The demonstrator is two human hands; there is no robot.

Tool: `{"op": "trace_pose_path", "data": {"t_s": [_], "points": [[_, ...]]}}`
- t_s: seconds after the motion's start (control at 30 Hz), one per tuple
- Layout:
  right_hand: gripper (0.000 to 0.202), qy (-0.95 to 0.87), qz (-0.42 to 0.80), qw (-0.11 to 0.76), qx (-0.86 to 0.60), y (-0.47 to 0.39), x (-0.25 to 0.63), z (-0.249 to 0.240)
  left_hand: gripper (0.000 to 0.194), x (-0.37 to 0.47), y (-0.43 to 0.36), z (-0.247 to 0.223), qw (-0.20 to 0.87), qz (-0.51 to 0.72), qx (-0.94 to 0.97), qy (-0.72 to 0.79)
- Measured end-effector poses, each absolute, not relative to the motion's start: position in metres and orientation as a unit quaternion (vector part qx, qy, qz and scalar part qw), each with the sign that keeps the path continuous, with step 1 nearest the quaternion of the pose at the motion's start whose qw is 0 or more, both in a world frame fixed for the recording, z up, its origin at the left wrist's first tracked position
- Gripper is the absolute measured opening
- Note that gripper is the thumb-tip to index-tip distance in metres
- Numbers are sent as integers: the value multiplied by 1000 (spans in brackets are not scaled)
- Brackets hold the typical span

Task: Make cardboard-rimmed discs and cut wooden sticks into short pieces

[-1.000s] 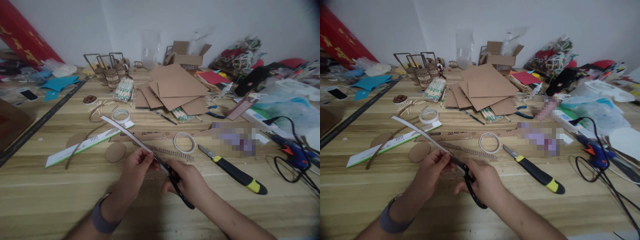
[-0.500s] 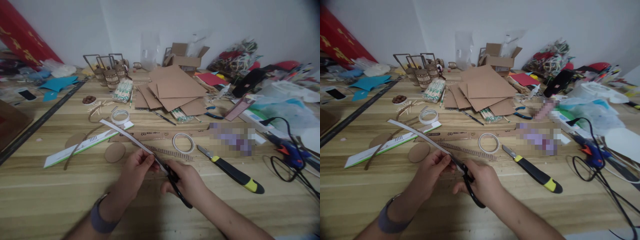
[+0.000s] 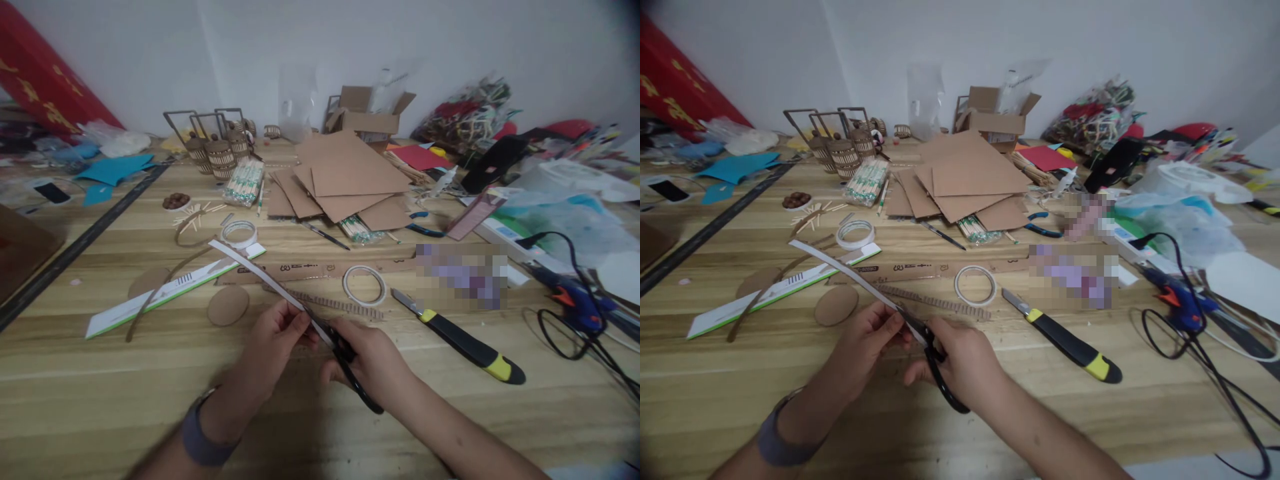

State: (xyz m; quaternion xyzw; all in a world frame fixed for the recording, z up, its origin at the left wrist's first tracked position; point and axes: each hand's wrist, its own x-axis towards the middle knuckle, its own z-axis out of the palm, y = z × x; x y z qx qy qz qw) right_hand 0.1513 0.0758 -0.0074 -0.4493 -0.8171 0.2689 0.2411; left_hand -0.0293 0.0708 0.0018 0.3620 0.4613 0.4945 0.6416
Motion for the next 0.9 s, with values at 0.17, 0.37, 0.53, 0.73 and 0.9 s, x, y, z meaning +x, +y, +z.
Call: {"op": "trace_pose_path", "data": {"t_s": [0.17,0.37,0.53,0.73,0.9], "points": [[43,-810,291,273,-429,75,151,-7,38,-29,70,-1,655,493,352,452],[46,-809,270,249,-459,76,150,-10,36,-28,73,1,595,545,349,477],[48,-816,248,233,-466,76,150,-13,33,-27,71,3,562,558,358,494],[47,-821,239,248,-455,76,151,-11,33,-25,71,1,584,542,355,489],[44,-817,257,253,-450,75,151,-10,33,-25,70,1,595,537,352,484]]}}
